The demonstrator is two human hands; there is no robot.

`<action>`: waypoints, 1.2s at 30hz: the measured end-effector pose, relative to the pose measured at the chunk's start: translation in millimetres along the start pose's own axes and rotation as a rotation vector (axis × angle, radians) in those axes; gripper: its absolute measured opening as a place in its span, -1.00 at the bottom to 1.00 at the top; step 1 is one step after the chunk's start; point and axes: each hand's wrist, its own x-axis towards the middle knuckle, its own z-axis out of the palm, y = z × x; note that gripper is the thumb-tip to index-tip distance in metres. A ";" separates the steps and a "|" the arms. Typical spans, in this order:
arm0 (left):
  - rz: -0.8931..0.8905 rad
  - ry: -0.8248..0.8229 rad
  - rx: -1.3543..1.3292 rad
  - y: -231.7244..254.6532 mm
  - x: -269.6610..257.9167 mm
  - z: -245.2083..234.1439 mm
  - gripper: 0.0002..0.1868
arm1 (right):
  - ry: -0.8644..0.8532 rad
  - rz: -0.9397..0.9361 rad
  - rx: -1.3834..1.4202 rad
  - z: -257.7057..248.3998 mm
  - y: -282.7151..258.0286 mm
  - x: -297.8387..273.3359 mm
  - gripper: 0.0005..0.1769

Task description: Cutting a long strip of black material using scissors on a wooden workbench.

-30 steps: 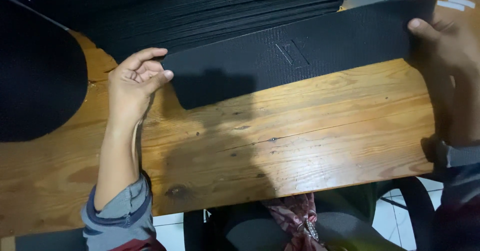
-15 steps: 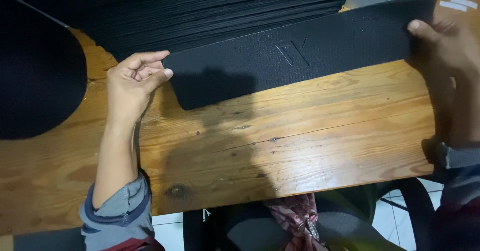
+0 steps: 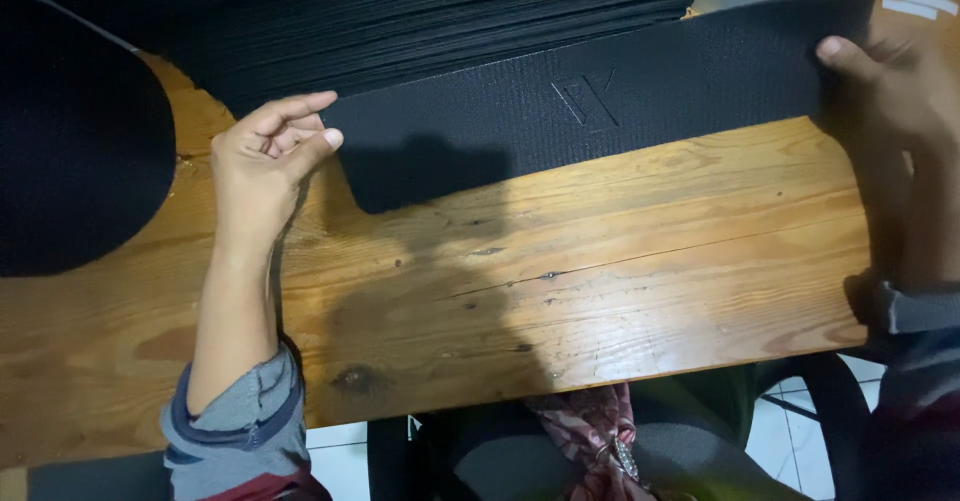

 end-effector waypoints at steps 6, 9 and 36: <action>0.077 -0.061 -0.041 -1.8 1.4 -0.5 -0.60 | -0.016 -0.063 -0.075 -9.0 17.7 6.6 -0.83; 0.026 -0.020 -0.023 -7.4 2.4 -0.2 -0.65 | -0.095 -0.113 -0.106 -24.7 41.6 20.5 -0.75; 0.053 0.067 -0.240 -18.2 10.3 -7.3 -0.58 | -0.023 -0.150 -0.128 -44.7 72.3 28.1 -0.75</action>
